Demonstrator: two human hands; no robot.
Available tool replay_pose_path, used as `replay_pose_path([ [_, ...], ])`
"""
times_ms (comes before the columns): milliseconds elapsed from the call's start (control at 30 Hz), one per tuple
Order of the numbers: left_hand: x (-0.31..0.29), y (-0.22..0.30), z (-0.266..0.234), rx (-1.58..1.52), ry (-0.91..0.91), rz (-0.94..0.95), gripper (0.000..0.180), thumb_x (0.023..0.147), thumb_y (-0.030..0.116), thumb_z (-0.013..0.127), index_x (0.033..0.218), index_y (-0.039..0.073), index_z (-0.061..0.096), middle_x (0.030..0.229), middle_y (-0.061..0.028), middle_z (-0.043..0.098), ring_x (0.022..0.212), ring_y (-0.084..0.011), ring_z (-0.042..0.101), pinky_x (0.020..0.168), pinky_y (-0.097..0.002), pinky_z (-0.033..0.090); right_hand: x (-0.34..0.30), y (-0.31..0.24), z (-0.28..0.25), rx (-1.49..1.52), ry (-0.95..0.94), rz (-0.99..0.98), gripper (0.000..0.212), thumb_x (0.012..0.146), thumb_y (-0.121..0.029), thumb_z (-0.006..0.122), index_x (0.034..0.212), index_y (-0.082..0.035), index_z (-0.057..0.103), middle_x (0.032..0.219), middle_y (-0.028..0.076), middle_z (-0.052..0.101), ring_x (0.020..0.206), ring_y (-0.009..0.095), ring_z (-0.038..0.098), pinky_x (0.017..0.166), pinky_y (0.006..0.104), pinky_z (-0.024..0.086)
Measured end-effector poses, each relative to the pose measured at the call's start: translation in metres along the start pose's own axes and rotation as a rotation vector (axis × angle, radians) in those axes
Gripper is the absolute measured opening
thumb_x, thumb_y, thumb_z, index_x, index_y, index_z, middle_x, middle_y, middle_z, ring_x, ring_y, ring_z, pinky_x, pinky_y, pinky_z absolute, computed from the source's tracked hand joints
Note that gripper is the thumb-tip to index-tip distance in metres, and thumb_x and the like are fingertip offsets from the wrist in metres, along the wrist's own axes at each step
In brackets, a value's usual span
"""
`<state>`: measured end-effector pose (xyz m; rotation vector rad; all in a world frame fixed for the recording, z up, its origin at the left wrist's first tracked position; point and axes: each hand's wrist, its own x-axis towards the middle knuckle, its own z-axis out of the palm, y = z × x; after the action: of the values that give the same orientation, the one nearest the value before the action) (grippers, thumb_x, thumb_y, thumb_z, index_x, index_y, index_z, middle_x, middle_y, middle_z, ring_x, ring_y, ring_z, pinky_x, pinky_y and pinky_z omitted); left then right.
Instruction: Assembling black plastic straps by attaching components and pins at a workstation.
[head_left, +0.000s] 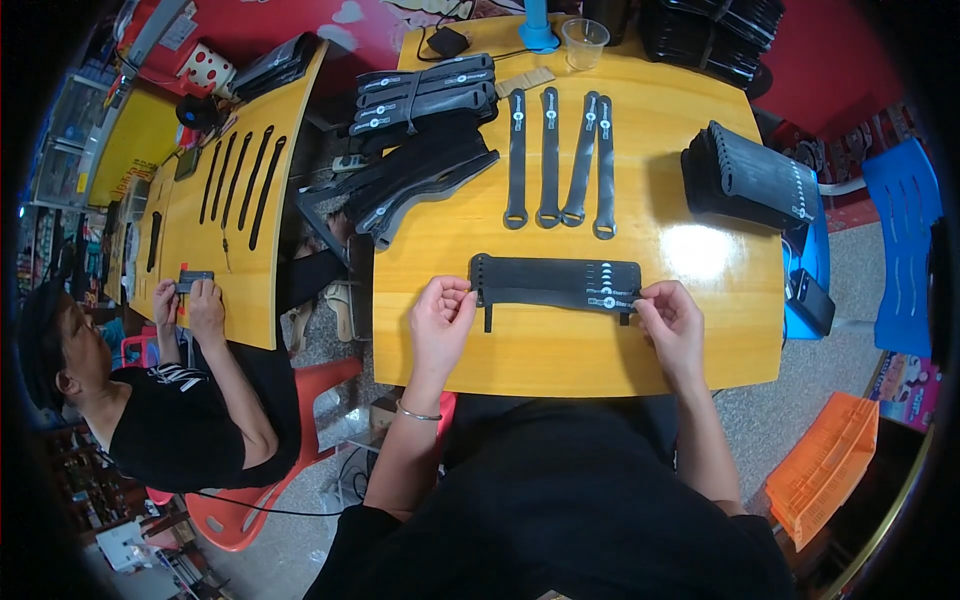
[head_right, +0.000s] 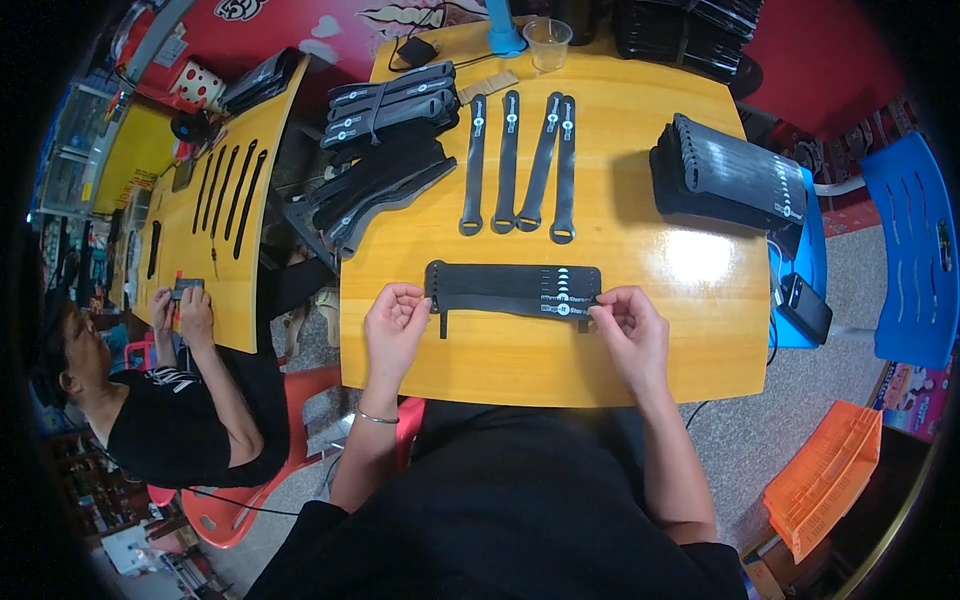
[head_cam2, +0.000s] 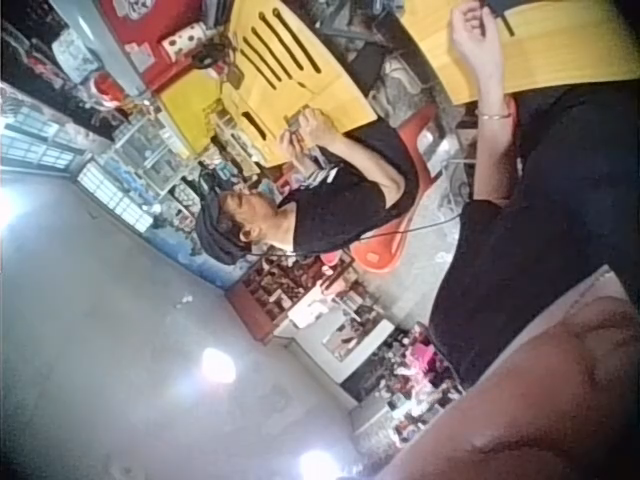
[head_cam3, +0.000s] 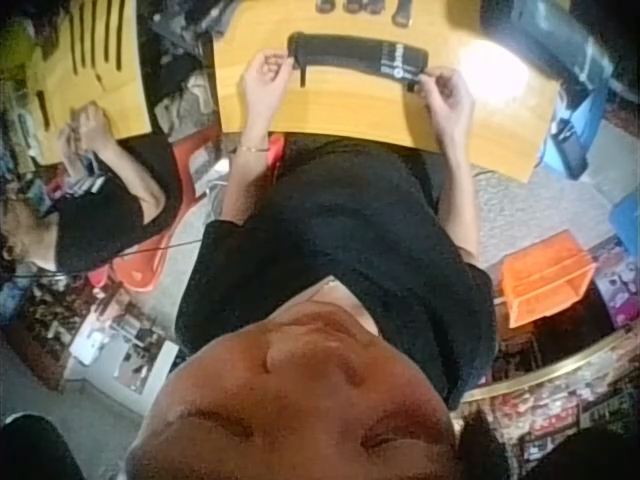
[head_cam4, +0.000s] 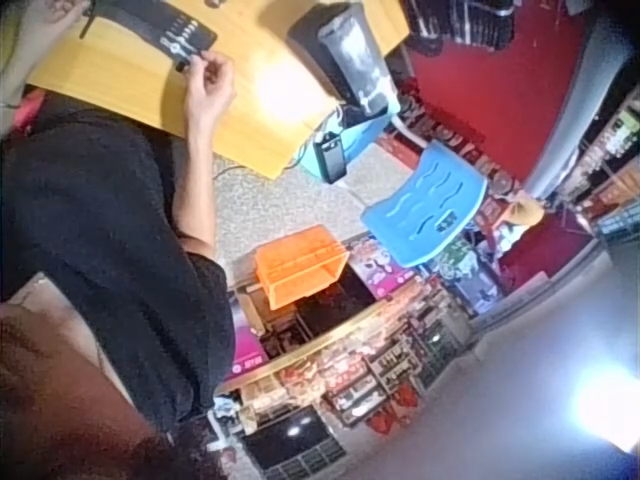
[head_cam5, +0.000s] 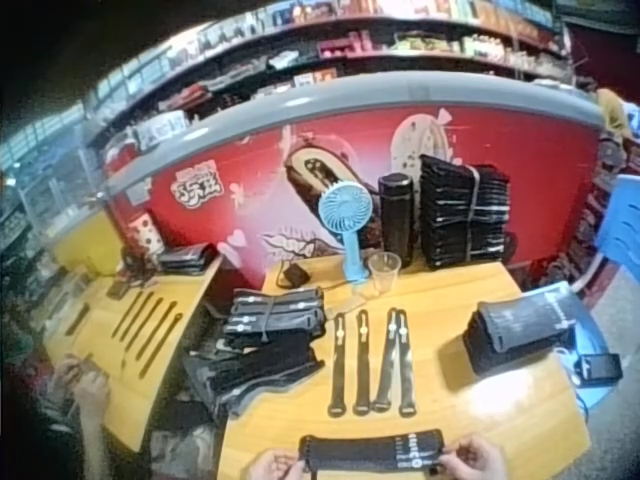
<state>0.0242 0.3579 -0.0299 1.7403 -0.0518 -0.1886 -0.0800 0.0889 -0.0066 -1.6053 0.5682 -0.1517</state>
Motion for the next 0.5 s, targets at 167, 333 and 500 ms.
replay_pose_path([
  [167,-0.0001,0.0029,0.0001,0.036,-0.026,-0.01,0.016,0.083,-0.006,0.061,0.096,0.0,0.054,0.078,0.0013,0.052,0.068,-0.0021,0.051,0.059,-0.0135,0.043,-0.0001,-0.0007,0.0004,-0.002,0.005,0.002,0.011,0.084,-0.002,0.064,0.092,0.0,0.057,0.08,0.0,0.058,0.068,0.004,0.054,0.062,0.0169,0.045],
  [333,-0.0002,0.0047,0.001,0.042,-0.024,-0.015,0.015,0.083,-0.005,0.061,0.095,0.0,0.054,0.077,0.0016,0.052,0.066,-0.0019,0.05,0.057,-0.0136,0.042,0.0003,-0.0001,-0.0002,0.017,0.002,0.018,0.01,0.084,-0.001,0.064,0.091,-0.001,0.057,0.08,0.0,0.058,0.068,0.004,0.055,0.062,0.0167,0.045],
  [500,0.0004,0.0008,0.0012,0.024,-0.01,0.006,0.011,0.082,-0.005,0.061,0.091,-0.001,0.056,0.075,-0.0002,0.054,0.062,-0.003,0.05,0.055,-0.0153,0.043,-0.0003,-0.0016,0.0004,-0.013,0.009,0.0,0.01,0.083,-0.001,0.064,0.091,-0.001,0.057,0.08,0.0,0.059,0.069,0.004,0.056,0.062,0.0169,0.046],
])
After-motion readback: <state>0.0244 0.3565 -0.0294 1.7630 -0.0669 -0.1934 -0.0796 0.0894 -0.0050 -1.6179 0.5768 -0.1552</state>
